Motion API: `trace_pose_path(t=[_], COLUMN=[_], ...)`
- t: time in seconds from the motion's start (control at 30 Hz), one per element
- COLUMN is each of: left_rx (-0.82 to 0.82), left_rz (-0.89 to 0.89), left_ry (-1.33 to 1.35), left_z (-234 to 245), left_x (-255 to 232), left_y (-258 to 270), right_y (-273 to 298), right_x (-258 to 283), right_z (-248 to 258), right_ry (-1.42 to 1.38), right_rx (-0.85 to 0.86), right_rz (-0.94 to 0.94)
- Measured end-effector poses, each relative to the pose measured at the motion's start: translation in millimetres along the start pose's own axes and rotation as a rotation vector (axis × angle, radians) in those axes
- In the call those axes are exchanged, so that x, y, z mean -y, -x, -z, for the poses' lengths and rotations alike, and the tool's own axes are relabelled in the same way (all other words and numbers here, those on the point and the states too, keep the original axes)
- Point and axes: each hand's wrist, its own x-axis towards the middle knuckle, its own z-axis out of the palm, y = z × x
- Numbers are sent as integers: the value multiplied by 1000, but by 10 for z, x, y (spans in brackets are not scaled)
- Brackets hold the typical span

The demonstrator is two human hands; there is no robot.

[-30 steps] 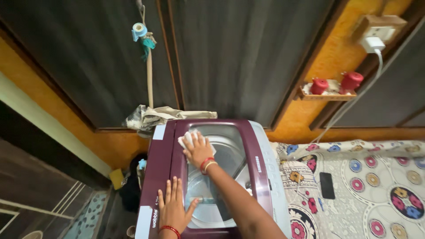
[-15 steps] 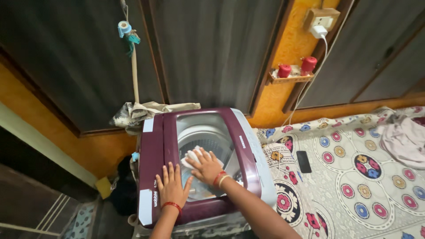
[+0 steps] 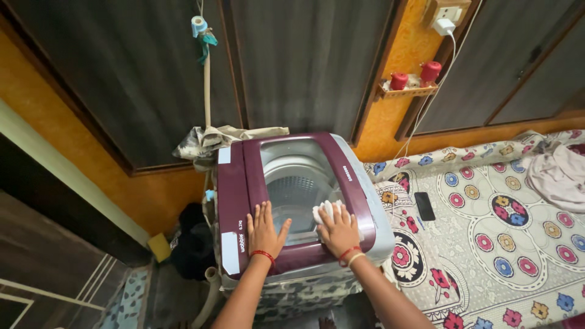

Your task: The person wipes the top and lid of a top-loading washing machine with a white cloth. They open the lid, wipe the inner rim, and then close the lid, continuing to wipe the exterior surfaces.

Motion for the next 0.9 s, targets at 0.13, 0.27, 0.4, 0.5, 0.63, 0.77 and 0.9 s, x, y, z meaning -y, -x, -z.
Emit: trace_pose_path(t=[0.13,0.27,0.4,0.5,0.63,0.77,0.9], left_rx=[-131,-180,-197,-213,-200,-191,-192], left_rz=[-60,-76,-77,-65,-48,-50,-65], left_ry=[168,260,287,274,275,262,258], left_z=[-32,-55,-54,-55,-41,-25,-41], left_x=[71,138,177,160,135,130,125], left_y=[33,37,43,37,47,38,31], right_y=[127,56,-250,-595,-691,-340,-123], right_x=[302,821,1013,850,533,440,686], right_z=[19,-134,-284,-343,-355,-303,-285], right_ry=[-1,-44,-129,-75,-8,19,20], right_rx=[19,-4,4,55,66,16,28], right_rz=[84,192,295,252,123,13,8])
